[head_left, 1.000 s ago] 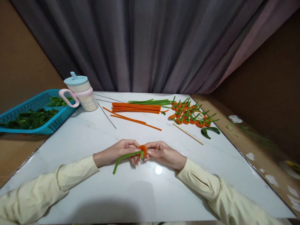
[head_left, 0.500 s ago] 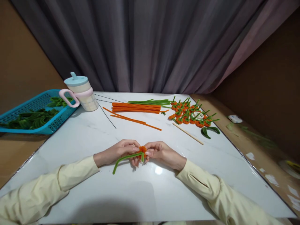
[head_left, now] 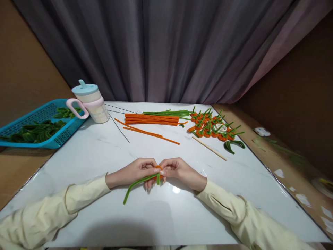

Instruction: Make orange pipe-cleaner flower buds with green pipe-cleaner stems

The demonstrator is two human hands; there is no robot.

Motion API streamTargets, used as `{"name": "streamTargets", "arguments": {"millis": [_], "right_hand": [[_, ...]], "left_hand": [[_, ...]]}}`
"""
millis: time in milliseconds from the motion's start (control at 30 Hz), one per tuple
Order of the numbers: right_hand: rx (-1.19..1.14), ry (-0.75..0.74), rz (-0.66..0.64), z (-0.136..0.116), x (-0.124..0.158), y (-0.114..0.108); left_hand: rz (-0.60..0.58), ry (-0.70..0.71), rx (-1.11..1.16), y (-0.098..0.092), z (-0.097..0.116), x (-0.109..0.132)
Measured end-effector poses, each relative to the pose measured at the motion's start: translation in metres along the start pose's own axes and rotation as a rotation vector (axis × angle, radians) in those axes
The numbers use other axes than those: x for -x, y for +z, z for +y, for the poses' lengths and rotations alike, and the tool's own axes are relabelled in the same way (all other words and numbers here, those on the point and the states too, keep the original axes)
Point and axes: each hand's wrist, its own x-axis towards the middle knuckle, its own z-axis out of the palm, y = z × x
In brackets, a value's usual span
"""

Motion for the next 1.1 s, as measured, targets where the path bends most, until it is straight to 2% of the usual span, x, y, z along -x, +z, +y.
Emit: {"name": "streamTargets", "arguments": {"millis": [167,533,1100], "right_hand": [[-0.024,0.007,0.014,-0.001,0.001,-0.001],[-0.134,0.033,-0.063,0.0,0.0,-0.011],[-0.047,0.032,0.027,0.0,-0.001,-0.002]], "left_hand": [[0.002,0.002,0.0,0.001,0.001,0.0],[-0.056,0.037,0.114,-0.007,-0.007,-0.001],[0.005,0.066,0.024,0.002,-0.007,0.0]]}}
